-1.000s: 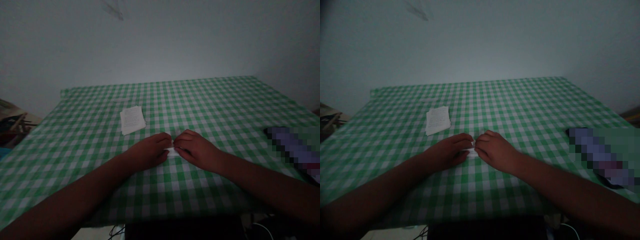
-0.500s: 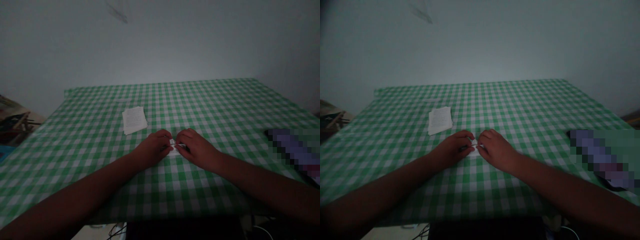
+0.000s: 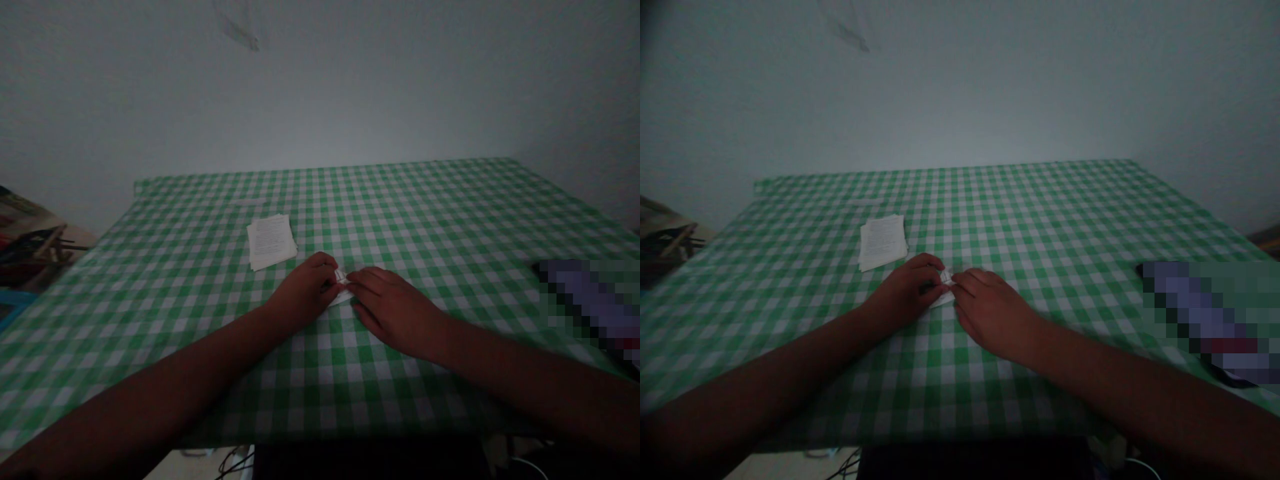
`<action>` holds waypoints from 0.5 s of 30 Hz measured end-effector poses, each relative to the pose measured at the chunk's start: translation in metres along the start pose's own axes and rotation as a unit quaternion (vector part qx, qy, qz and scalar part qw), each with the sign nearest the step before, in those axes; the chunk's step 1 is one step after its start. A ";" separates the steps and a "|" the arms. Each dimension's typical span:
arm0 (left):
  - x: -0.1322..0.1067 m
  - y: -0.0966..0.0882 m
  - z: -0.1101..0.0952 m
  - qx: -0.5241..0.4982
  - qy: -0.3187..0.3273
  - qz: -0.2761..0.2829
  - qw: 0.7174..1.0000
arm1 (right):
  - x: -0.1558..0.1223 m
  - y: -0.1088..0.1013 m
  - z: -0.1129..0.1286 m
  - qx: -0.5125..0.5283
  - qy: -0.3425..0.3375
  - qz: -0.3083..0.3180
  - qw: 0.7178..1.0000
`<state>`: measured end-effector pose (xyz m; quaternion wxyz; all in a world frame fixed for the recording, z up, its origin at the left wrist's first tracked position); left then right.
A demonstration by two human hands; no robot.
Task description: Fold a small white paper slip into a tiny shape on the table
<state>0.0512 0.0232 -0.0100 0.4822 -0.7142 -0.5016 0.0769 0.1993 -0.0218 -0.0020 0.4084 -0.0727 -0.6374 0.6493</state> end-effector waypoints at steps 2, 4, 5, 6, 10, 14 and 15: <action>0.000 0.000 0.002 0.000 -0.001 -0.001 1.000 | 0.000 0.001 0.000 0.000 0.007 0.007 1.000; 0.000 0.000 0.004 0.002 0.001 0.003 1.000 | -0.001 0.002 -0.001 -0.001 0.010 0.016 1.000; 0.000 0.000 0.005 0.002 0.005 0.006 1.000 | -0.002 0.002 -0.001 -0.003 0.012 0.020 1.000; 0.000 0.000 0.005 0.002 0.011 0.009 1.000 | -0.002 0.003 -0.002 -0.008 0.013 0.025 1.000; -0.001 -0.001 0.007 -0.001 0.043 0.011 0.999 | -0.004 0.004 -0.002 -0.027 0.012 0.039 0.999; 0.000 0.000 0.011 0.034 0.086 0.023 0.995 | -0.004 0.004 -0.002 -0.037 0.020 0.050 0.998; 0.000 0.000 0.012 0.043 0.093 0.028 0.994 | -0.004 0.004 -0.001 -0.039 0.023 0.053 0.998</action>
Point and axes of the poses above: each hand's wrist, its own x-axis towards the middle knuckle, its own y-axis out of the palm, z = x × y, the point moved 5 cm from there along x, towards the middle knuckle, and after that the axes turned 7 degrees about -z, right-handed, at the moved point
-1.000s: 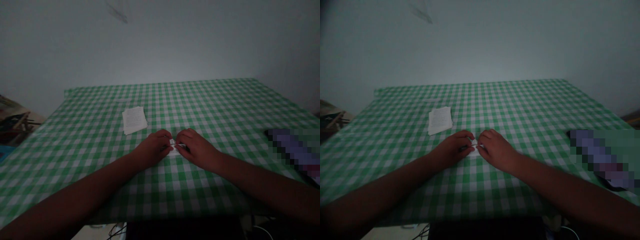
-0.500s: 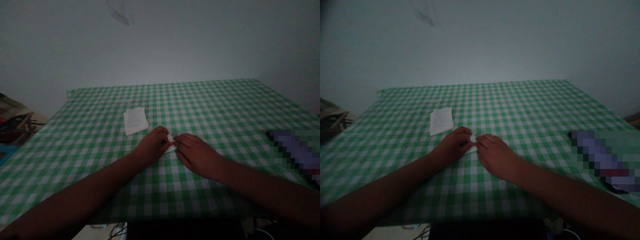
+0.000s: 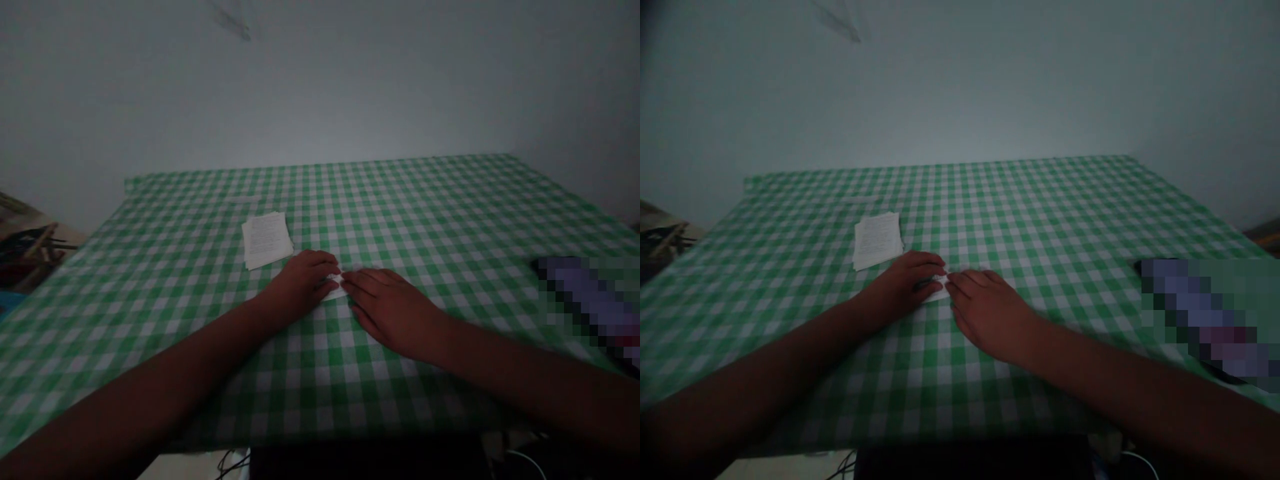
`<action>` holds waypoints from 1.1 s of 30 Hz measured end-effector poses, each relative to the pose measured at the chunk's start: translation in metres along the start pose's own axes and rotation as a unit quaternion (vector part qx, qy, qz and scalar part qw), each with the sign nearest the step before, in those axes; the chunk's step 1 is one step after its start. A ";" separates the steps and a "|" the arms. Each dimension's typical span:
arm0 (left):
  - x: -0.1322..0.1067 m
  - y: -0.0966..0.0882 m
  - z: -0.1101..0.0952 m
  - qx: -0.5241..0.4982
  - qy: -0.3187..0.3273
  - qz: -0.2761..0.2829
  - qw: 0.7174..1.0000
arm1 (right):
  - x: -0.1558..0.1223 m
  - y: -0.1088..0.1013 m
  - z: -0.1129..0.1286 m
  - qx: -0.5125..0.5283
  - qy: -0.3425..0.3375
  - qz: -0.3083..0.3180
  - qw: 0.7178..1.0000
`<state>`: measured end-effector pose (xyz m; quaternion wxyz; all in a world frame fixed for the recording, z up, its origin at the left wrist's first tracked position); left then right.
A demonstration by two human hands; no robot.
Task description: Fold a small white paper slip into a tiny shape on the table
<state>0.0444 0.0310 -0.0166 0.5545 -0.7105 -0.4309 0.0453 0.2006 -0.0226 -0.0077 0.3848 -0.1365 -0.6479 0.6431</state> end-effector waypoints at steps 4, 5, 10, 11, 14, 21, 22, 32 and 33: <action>0.001 0.000 0.004 0.010 0.003 0.027 1.000 | -0.001 0.000 0.002 -0.013 0.009 0.017 1.000; 0.002 -0.001 0.005 0.011 0.002 0.034 0.999 | -0.001 0.000 0.002 -0.020 0.013 0.021 1.000; -0.001 -0.006 0.009 0.016 -0.002 0.069 0.997 | -0.002 -0.002 0.004 -0.053 0.030 0.026 0.998; -0.001 -0.007 0.010 0.016 -0.001 0.079 0.997 | -0.002 -0.003 0.004 -0.057 0.032 0.026 0.998; -0.004 -0.010 0.013 0.009 -0.001 0.106 0.994 | -0.002 -0.004 0.005 -0.062 0.032 0.027 0.997; -0.005 -0.019 0.011 -0.015 0.002 0.146 0.989 | -0.002 -0.002 0.003 -0.071 0.027 0.025 0.997; -0.004 -0.019 0.010 -0.018 0.000 0.146 0.989 | -0.002 -0.002 0.002 -0.071 0.026 0.025 0.997; -0.002 -0.006 0.011 0.001 -0.021 0.067 0.998 | -0.002 -0.004 0.006 -0.049 0.016 0.017 0.998; -0.001 -0.005 0.011 0.000 -0.022 0.064 0.998 | -0.002 -0.004 0.006 -0.046 0.017 0.017 0.999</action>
Point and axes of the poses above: each hand's wrist, its own x-axis towards the middle knuckle, its own y-axis out of the palm, z = x × y, the point moved 5 cm from there along x, towards the middle knuckle, and after that the axes turned 7 degrees about -z, right-handed, at the moved point
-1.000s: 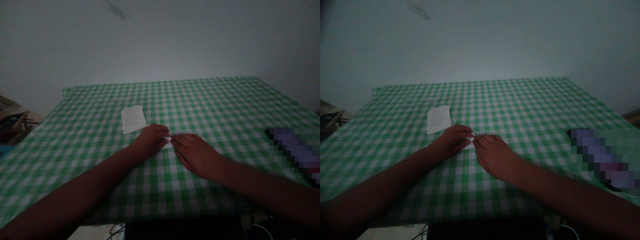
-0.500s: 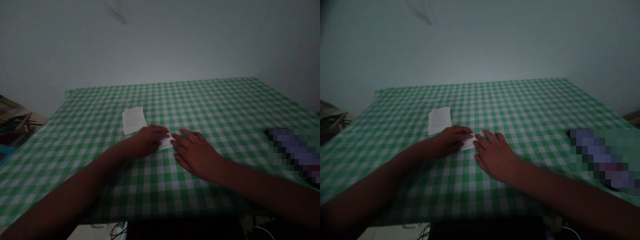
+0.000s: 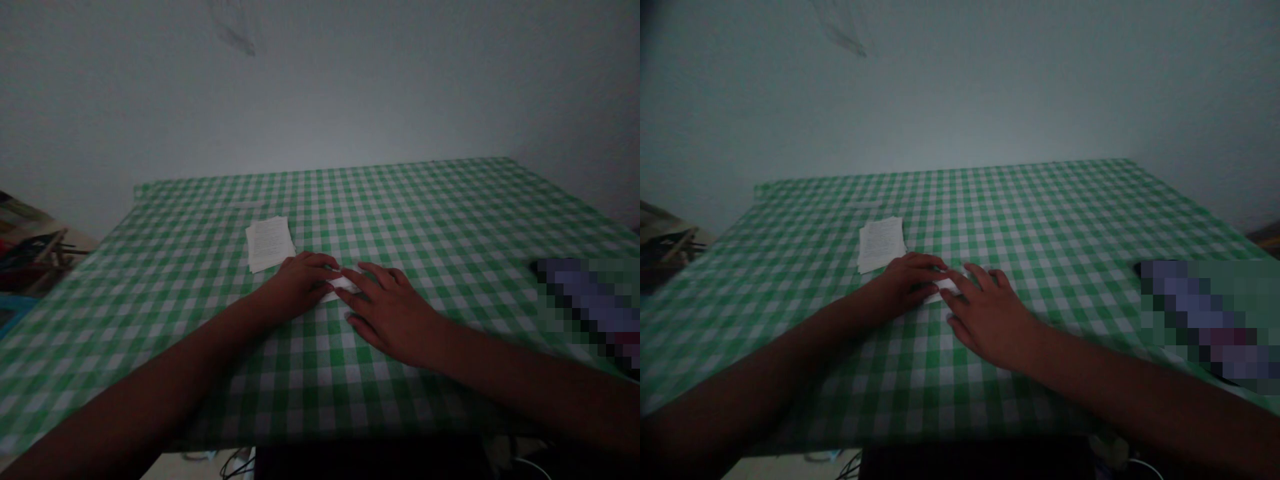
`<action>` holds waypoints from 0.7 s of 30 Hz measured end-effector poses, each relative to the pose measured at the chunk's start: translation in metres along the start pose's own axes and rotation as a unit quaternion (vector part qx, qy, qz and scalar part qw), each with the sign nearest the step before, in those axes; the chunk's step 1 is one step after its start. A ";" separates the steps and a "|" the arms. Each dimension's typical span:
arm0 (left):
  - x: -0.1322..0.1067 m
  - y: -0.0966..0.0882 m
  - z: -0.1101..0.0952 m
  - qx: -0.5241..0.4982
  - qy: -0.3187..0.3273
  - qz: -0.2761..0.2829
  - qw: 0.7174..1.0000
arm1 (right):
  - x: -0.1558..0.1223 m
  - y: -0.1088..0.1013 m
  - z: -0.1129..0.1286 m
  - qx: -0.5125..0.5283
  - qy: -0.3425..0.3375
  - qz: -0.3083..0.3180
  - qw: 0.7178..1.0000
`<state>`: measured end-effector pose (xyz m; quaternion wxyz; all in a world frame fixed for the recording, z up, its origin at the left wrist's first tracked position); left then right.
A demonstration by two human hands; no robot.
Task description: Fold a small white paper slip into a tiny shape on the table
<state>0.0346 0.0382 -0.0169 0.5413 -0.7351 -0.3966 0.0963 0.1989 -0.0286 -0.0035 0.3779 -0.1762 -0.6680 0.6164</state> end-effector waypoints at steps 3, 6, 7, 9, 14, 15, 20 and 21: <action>0.000 0.001 0.000 0.000 -0.006 0.004 1.000 | 0.000 0.002 -0.002 0.002 0.008 0.002 1.000; -0.001 0.001 -0.002 0.004 -0.010 0.006 1.000 | 0.000 0.004 -0.004 0.001 0.018 0.001 1.000; -0.001 0.000 -0.002 0.004 -0.010 0.006 1.000 | 0.000 0.004 -0.004 0.001 0.022 -0.001 1.000; -0.001 0.000 -0.003 0.006 -0.010 0.004 1.000 | 0.001 0.004 -0.005 -0.001 0.031 -0.004 1.000; -0.001 -0.001 -0.005 0.013 -0.014 0.005 1.000 | 0.001 0.003 -0.005 0.000 0.043 0.004 0.999; -0.001 -0.002 -0.006 0.013 -0.016 0.006 1.000 | 0.001 0.002 -0.005 -0.001 0.045 0.006 0.999; 0.000 -0.004 -0.008 0.008 -0.017 0.020 1.000 | 0.002 0.001 -0.006 -0.007 0.044 0.009 0.999; 0.000 -0.004 -0.008 0.007 -0.017 0.020 1.000 | 0.001 0.001 -0.007 -0.012 0.046 0.008 0.999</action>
Point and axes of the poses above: each hand's wrist, its own x-axis towards the middle knuckle, its own y-axis out of the palm, z = x × y, the point moved 5 cm from there along x, towards the middle knuckle, and after that the axes turned 7 degrees about -z, right-handed, at the moved point
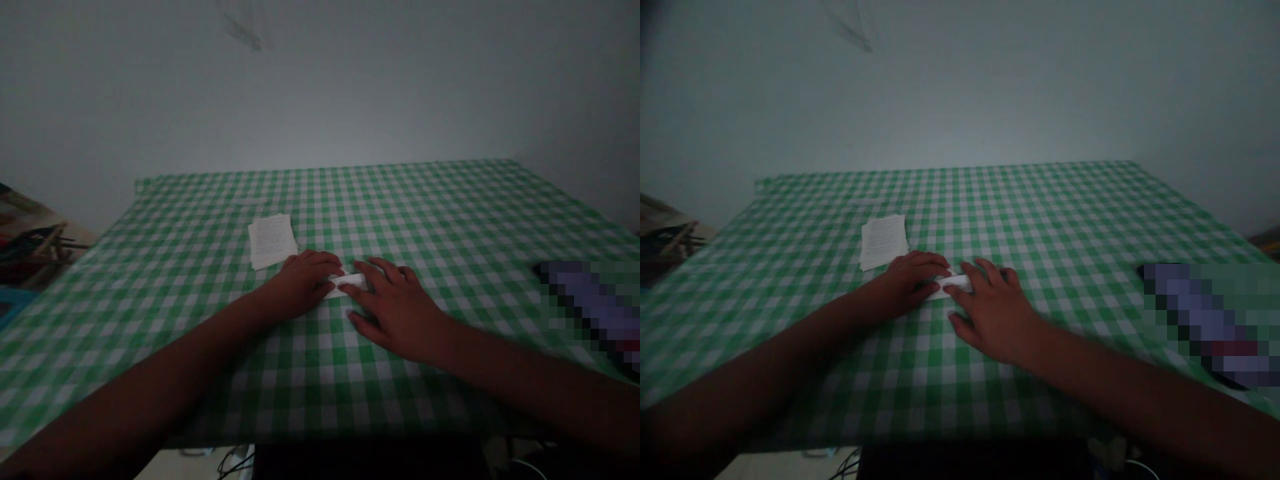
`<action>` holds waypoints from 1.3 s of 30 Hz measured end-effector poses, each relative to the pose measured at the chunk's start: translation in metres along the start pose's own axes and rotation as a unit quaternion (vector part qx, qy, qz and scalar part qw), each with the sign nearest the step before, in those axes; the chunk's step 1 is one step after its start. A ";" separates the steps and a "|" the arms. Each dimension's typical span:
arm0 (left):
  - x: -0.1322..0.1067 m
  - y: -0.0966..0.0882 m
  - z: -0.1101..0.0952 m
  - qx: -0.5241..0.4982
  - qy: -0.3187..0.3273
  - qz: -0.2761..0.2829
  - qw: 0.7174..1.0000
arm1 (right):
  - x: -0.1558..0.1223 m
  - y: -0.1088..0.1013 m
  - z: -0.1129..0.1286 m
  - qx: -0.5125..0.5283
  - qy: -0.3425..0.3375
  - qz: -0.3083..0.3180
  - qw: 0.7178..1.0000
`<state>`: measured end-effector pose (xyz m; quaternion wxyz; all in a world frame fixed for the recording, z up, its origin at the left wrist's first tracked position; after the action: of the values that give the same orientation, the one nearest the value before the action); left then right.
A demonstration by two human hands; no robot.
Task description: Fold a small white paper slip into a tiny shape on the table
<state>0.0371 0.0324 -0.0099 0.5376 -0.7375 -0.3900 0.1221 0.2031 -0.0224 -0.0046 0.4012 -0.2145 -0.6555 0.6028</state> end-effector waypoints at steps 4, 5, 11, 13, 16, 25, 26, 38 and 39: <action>0.000 0.001 0.002 -0.002 -0.004 0.006 1.000 | -0.002 0.000 -0.012 -0.040 0.027 -0.005 0.999; 0.000 0.001 0.002 -0.004 -0.004 0.007 1.000 | -0.002 0.000 -0.015 -0.049 0.027 -0.004 0.998; 0.000 -0.002 0.001 -0.008 0.000 -0.002 1.000 | -0.005 0.000 -0.020 -0.070 0.011 0.002 0.997; 0.000 -0.002 0.001 -0.011 0.002 -0.002 1.000 | -0.005 -0.001 -0.018 -0.062 0.014 -0.005 0.998; 0.000 0.000 0.000 -0.010 0.000 -0.013 1.000 | -0.004 -0.004 -0.010 -0.039 0.000 -0.014 0.999; 0.000 0.004 -0.002 -0.002 -0.032 -0.033 0.999 | -0.003 0.001 0.004 -0.020 -0.015 0.014 1.000; 0.000 0.004 -0.002 -0.003 -0.032 -0.029 0.999 | -0.003 0.000 0.003 -0.028 -0.010 0.017 0.999; -0.003 -0.004 0.005 -0.025 0.014 0.034 0.999 | -0.006 -0.013 -0.012 -0.099 0.027 0.048 0.994; -0.003 -0.004 0.007 -0.024 0.021 0.039 0.999 | -0.006 -0.013 -0.012 -0.098 0.029 0.050 0.994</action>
<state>0.0292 0.0351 -0.0098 0.5223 -0.7676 -0.3521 0.1182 0.2192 -0.0219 0.0059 0.3664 -0.3026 -0.6880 0.5485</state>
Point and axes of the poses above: each hand's wrist, its own x-axis towards the middle knuckle, its own y-axis out of the palm, z = x × y, the point moved 5 cm from there along x, towards the middle knuckle, and after that the axes turned 7 degrees about -z, right-handed, at the moved point
